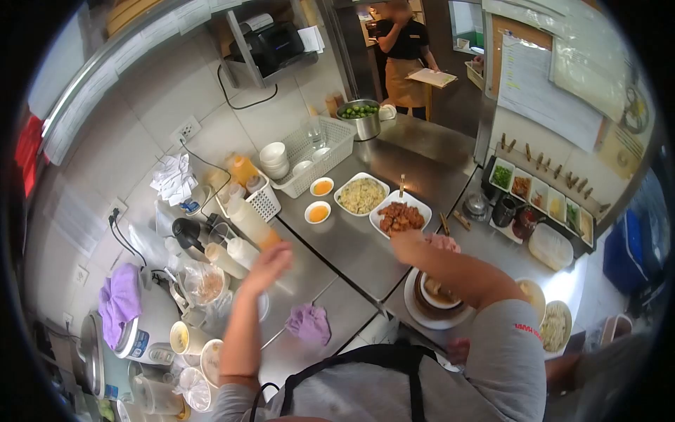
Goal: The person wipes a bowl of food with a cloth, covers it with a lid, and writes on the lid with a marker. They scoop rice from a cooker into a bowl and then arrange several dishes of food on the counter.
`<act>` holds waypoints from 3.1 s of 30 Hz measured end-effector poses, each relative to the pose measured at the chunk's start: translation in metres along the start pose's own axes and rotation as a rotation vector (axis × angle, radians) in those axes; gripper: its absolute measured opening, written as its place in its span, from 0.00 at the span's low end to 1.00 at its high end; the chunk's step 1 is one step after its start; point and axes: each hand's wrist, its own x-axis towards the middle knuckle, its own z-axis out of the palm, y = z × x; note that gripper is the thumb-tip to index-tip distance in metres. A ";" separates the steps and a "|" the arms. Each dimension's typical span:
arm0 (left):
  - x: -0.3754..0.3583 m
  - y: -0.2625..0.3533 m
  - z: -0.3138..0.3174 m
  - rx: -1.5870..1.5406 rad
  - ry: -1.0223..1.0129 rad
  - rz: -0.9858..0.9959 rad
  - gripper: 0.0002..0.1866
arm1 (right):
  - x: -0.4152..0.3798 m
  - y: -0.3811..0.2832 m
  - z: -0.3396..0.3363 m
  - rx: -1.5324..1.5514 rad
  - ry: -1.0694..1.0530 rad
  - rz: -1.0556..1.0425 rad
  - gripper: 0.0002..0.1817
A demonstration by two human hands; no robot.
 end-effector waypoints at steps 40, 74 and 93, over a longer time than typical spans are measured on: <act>0.439 -0.063 0.259 -0.634 -0.191 -0.538 0.08 | 0.142 0.172 0.019 -0.063 0.356 0.417 0.08; 0.206 -0.058 0.308 0.297 -0.179 0.739 0.16 | -0.027 0.361 -0.022 0.282 0.915 0.964 0.10; 0.207 -0.060 0.308 0.249 -0.167 0.687 0.13 | 0.029 0.198 0.045 0.343 0.093 0.439 0.12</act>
